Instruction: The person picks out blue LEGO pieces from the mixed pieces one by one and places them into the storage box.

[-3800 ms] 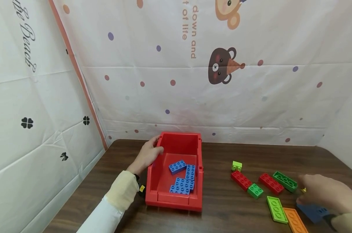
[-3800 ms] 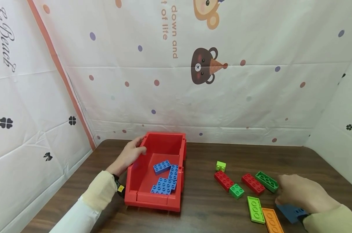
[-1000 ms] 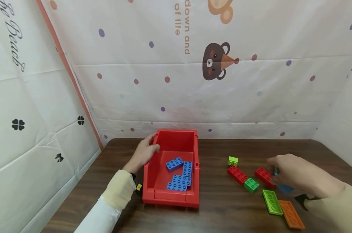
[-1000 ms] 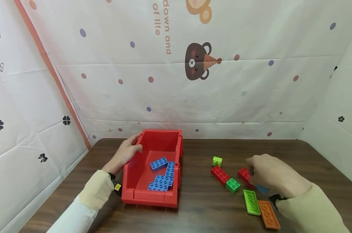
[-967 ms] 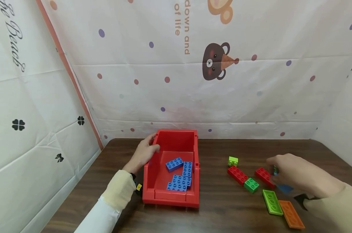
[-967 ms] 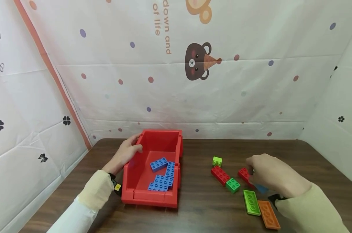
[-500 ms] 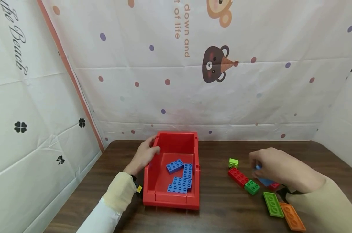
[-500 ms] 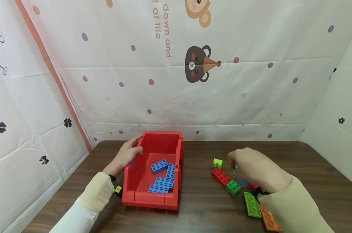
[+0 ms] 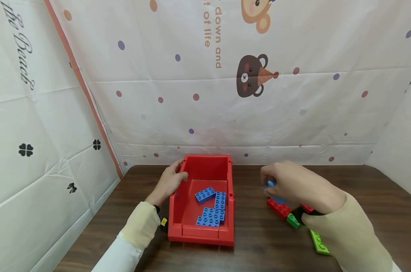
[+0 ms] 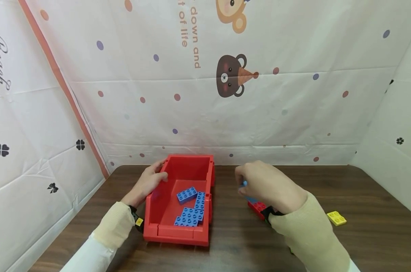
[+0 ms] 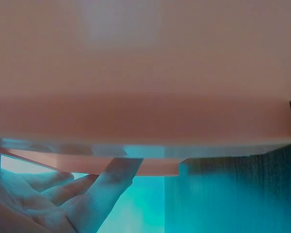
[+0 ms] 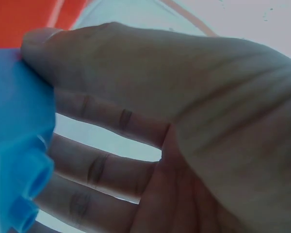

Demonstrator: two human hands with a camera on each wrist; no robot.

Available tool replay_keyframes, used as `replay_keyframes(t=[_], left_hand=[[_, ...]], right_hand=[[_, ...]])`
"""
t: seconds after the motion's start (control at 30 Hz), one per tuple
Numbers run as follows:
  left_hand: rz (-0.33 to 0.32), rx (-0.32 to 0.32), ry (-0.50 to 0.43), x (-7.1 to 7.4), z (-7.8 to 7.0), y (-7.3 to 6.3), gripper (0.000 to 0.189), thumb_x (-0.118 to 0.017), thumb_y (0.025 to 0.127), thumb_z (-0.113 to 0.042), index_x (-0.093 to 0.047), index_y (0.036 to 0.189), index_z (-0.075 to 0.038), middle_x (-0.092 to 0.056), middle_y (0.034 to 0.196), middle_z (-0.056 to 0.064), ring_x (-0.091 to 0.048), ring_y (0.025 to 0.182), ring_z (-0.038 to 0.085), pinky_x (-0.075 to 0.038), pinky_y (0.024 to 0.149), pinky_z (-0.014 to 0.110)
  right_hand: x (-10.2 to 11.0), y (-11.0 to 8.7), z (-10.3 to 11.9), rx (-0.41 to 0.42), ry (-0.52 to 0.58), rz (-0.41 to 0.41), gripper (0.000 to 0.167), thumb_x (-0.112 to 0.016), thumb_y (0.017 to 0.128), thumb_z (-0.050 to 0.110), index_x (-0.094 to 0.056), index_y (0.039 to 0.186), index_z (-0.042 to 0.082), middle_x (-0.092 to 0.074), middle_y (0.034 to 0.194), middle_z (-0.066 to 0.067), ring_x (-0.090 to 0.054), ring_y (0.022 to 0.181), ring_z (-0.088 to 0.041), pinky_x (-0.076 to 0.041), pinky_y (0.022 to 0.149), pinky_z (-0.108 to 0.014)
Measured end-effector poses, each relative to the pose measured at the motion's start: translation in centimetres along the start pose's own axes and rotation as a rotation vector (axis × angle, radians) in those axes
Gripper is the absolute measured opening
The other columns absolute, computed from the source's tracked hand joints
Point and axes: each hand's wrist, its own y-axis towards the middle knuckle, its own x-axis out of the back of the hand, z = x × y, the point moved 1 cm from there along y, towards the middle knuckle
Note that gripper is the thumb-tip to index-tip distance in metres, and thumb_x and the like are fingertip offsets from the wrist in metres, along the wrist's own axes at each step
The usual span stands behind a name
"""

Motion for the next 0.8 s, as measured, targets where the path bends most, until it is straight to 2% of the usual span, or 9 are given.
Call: replay_keyframes(t=[0.23, 0.37, 0.57, 0.8], left_hand=[[0.004, 0.009, -0.017, 0.0, 0.0, 0.1, 0.071, -0.057, 0.093, -0.007, -0.039, 0.162, -0.011, -0.059, 0.139, 0.024, -0.068, 0.109, 0.047, -0.063, 0.083, 0.057], [0.004, 0.009, -0.025, 0.1, 0.0, 0.0, 0.071, -0.057, 0.093, -0.007, -0.039, 0.162, -0.011, -0.058, 0.14, 0.024, -0.067, 0.11, 0.047, -0.062, 0.084, 0.057], [-0.002, 0.018, -0.015, 0.1, 0.2, 0.1, 0.072, -0.056, 0.093, -0.007, -0.038, 0.163, -0.011, -0.058, 0.142, 0.023, -0.067, 0.111, 0.048, -0.062, 0.086, 0.059], [-0.012, 0.004, -0.014, -0.1, 0.2, 0.1, 0.071, -0.055, 0.093, -0.007, -0.04, 0.162, -0.01, -0.058, 0.142, 0.022, -0.067, 0.112, 0.048, -0.061, 0.087, 0.06]], right_hand=[[0.4, 1.4, 2.3, -0.027, 0.041, 0.015, 0.013, -0.083, 0.091, 0.018, -0.072, 0.095, 0.019, -0.063, 0.08, 0.006, -0.058, 0.068, -0.013, -0.053, 0.06, -0.031], [0.3, 2.1, 3.2, 0.005, 0.017, -0.009, 0.014, -0.085, 0.089, 0.019, -0.072, 0.093, 0.019, -0.063, 0.081, 0.006, -0.058, 0.073, -0.014, -0.054, 0.064, -0.031], [0.0, 3.1, 4.3, -0.006, 0.011, -0.007, 0.018, -0.087, 0.087, 0.019, -0.072, 0.098, 0.018, -0.066, 0.093, 0.001, -0.06, 0.083, -0.02, -0.059, 0.065, -0.034], [0.2, 3.8, 5.4, -0.019, 0.069, 0.014, 0.022, -0.088, 0.085, 0.017, -0.073, 0.102, 0.016, -0.065, 0.095, -0.001, -0.06, 0.089, -0.023, -0.061, 0.065, -0.032]])
